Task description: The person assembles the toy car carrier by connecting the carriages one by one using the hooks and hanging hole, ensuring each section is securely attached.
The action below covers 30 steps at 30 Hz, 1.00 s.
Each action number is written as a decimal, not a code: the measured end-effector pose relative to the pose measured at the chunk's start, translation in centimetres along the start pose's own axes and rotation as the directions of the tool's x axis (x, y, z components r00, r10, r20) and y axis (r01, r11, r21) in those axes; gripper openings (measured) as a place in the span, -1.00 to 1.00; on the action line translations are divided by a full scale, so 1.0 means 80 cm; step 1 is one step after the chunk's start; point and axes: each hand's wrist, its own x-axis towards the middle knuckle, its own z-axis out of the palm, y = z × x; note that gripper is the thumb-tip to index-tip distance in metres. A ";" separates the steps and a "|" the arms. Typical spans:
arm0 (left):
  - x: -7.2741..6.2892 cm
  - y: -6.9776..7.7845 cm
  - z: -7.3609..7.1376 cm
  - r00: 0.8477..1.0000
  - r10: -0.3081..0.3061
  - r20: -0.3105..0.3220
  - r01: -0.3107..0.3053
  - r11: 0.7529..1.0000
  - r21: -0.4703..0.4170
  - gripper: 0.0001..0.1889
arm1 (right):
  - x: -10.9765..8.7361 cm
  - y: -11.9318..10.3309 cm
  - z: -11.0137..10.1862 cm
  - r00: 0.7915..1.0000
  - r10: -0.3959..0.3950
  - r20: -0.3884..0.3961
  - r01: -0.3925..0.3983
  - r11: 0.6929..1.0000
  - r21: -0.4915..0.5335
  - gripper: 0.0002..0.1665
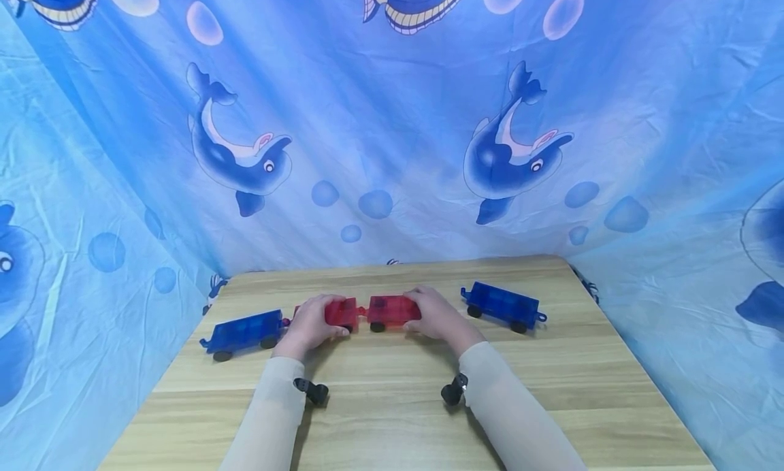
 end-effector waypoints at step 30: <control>-0.003 -0.005 -0.001 1.000 0.004 0.007 -0.004 1.000 -0.008 -0.13 | -0.095 0.107 -0.113 0.968 0.219 -0.126 -0.208 0.973 0.099 -0.01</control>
